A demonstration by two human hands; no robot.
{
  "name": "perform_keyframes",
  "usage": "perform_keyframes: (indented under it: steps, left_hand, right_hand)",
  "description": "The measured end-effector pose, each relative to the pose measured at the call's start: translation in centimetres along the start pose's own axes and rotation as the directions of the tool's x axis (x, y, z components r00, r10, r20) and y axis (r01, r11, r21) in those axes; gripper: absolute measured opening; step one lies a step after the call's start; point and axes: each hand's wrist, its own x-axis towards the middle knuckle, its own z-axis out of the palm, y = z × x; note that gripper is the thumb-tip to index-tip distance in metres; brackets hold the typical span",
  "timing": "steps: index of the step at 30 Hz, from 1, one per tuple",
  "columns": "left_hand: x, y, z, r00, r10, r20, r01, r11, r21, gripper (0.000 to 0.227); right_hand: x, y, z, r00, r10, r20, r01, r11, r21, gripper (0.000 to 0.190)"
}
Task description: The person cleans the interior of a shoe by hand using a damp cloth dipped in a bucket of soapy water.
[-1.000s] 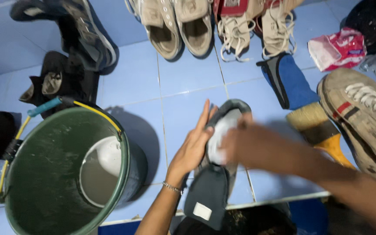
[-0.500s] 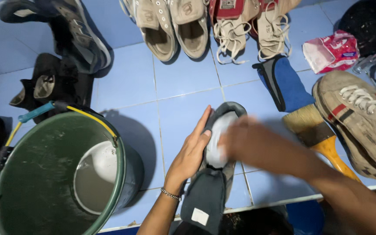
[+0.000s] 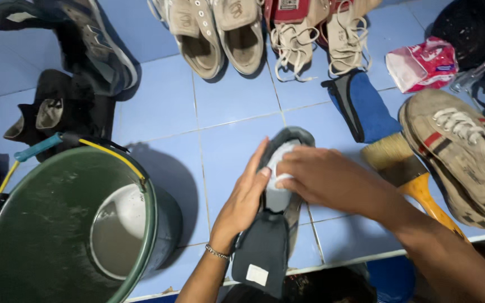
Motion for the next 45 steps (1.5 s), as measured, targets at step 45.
perform_keyframes:
  steps: [45]
  left_hand:
    - [0.2,0.2,-1.4,0.999,-0.017,-0.030,0.014,0.995,-0.098,0.058]
  right_hand:
    - [1.3,0.0,-3.0,0.983,-0.141,0.118,0.078,0.900,0.428,0.018]
